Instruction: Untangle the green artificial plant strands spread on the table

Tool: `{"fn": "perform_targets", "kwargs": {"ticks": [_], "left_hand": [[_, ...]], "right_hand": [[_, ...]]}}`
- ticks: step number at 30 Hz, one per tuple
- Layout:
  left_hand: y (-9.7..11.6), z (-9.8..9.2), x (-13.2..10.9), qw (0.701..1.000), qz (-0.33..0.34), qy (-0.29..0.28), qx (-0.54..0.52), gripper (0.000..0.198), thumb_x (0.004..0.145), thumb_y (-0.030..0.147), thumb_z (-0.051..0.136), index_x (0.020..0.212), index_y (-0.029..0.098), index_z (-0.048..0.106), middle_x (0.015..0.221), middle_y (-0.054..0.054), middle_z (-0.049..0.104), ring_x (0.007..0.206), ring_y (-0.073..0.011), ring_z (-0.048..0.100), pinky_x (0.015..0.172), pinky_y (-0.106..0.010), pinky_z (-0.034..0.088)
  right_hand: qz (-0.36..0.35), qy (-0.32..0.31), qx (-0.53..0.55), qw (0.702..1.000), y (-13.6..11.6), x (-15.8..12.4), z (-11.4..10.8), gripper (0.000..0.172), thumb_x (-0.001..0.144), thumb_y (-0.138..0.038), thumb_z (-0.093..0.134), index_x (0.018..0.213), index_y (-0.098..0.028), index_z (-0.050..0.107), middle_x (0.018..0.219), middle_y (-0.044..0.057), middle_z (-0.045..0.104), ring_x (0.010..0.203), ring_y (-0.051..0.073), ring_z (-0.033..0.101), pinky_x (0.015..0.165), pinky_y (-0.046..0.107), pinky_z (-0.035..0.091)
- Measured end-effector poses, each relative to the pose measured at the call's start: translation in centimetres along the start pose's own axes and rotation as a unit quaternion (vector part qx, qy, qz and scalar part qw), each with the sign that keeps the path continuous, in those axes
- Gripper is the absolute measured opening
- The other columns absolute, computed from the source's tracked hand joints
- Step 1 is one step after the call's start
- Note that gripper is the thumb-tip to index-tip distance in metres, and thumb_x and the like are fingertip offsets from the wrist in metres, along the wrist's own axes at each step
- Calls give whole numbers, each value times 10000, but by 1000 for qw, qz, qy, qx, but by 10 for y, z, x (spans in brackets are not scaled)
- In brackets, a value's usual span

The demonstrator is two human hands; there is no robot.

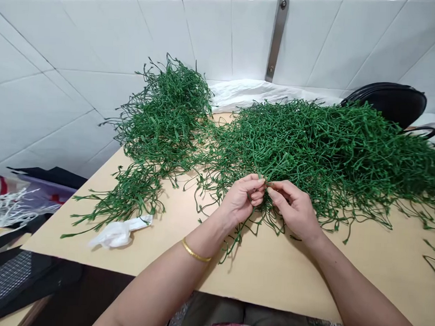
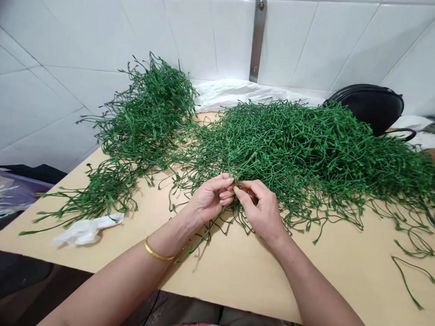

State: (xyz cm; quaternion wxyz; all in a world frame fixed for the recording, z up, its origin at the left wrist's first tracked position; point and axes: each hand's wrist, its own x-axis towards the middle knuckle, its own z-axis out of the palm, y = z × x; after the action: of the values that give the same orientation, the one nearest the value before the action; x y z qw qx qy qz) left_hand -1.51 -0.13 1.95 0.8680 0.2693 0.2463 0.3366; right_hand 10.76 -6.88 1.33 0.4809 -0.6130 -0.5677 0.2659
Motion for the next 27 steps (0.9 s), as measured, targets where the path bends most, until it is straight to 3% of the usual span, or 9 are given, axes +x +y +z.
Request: {"fn": "perform_targets", "kwargs": {"ticks": [5,11,16,20,23,27], "left_hand": [[-9,2,0,999,-12,1,38,191,590,111,631,645,133,450,473,75,357,357,3,248,360,-140,140],[-15,5,1,999,-13,4,49,195,547,106,633,648,138,470,440,80,344,350,-5,260,363,-146,144],[-16,7,-2,994,39,-26,99,204,563,121,652,648,151,469,431,64,424,346,-17,295,370,-159,160],[-19,9,-4,986,80,-18,145,254,581,196,689,625,150,443,478,37,501,345,-11,301,367,-161,143],[-22,9,-2,992,56,-20,112,305,591,201,684,598,156,382,487,30,497,358,-13,312,369,-151,161],[-23,6,2,999,4,-10,50,284,627,156,629,606,161,346,512,14,495,370,-13,317,372,-138,178]], "right_hand": [[13,26,93,995,1,3,1,227,770,-371,551,854,-169,612,838,42,615,600,101,511,540,234,421],[22,49,155,987,2,1,1,165,732,-319,587,796,-170,616,749,16,609,563,88,488,527,226,420],[26,77,230,970,4,-2,5,138,723,-272,593,826,-182,610,756,-6,586,559,79,488,535,226,411],[21,90,318,943,7,0,7,83,696,-236,611,752,-178,591,738,-20,566,560,70,485,547,221,402],[29,109,319,941,9,2,8,102,679,-245,632,720,-170,574,668,-34,543,537,65,482,559,222,398],[7,129,247,960,9,1,9,141,692,-276,637,768,-168,589,660,-30,554,554,79,511,572,233,417]]}}
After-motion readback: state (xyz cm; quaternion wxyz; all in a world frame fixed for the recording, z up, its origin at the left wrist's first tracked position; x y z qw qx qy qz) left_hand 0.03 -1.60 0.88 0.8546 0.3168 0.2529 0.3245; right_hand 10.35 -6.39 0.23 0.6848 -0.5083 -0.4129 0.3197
